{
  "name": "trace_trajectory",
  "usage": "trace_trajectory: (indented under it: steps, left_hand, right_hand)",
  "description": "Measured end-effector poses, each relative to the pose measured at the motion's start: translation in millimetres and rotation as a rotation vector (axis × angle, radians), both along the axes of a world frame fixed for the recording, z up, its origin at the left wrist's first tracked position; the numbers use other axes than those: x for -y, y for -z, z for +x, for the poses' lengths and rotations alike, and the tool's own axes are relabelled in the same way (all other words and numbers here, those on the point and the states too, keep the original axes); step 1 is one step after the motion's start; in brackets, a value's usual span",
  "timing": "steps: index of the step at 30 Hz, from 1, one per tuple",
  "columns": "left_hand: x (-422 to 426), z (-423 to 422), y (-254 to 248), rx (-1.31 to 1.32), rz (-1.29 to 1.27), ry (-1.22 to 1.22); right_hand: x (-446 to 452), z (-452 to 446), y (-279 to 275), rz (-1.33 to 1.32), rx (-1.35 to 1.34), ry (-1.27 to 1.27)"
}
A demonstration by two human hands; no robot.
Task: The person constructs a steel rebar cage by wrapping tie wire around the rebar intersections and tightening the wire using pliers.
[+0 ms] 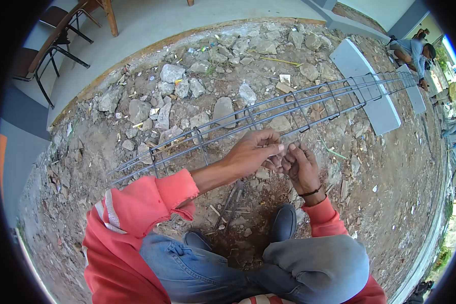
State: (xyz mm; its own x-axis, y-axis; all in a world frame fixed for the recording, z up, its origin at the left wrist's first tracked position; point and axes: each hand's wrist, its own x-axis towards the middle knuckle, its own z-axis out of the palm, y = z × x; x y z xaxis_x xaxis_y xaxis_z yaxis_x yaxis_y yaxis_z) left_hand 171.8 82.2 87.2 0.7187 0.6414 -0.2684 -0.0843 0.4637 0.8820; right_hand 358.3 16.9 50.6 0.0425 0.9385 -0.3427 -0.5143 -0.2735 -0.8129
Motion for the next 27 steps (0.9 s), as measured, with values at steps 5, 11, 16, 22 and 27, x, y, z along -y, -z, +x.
trace_trajectory:
  steps: [5, 11, 16, 22, 27]
  left_hand:
    - [-8.6, -24.7, 13.1, -0.115, -0.006, -0.207]
    - [-28.6, -39.4, 1.5, -0.188, -0.026, -0.401]
    - [-57.1, -24.9, -13.8, -0.286, 0.003, -0.395]
    - [-47.5, 48.1, 28.4, -0.190, 0.059, -0.368]
    - [-23.4, 84.3, 50.2, -0.229, 0.456, -0.569]
  right_hand:
    - [-9.5, -39.1, 19.8, 0.076, -0.137, -0.205]
    - [-5.7, -45.9, 42.1, -0.007, -0.353, -0.198]
    - [-3.1, -17.5, 37.7, 0.035, -0.215, -0.280]
    - [-3.8, -6.8, 49.4, 0.054, -0.332, -0.421]
    - [-4.3, 15.9, 29.8, -0.300, -0.456, -0.111]
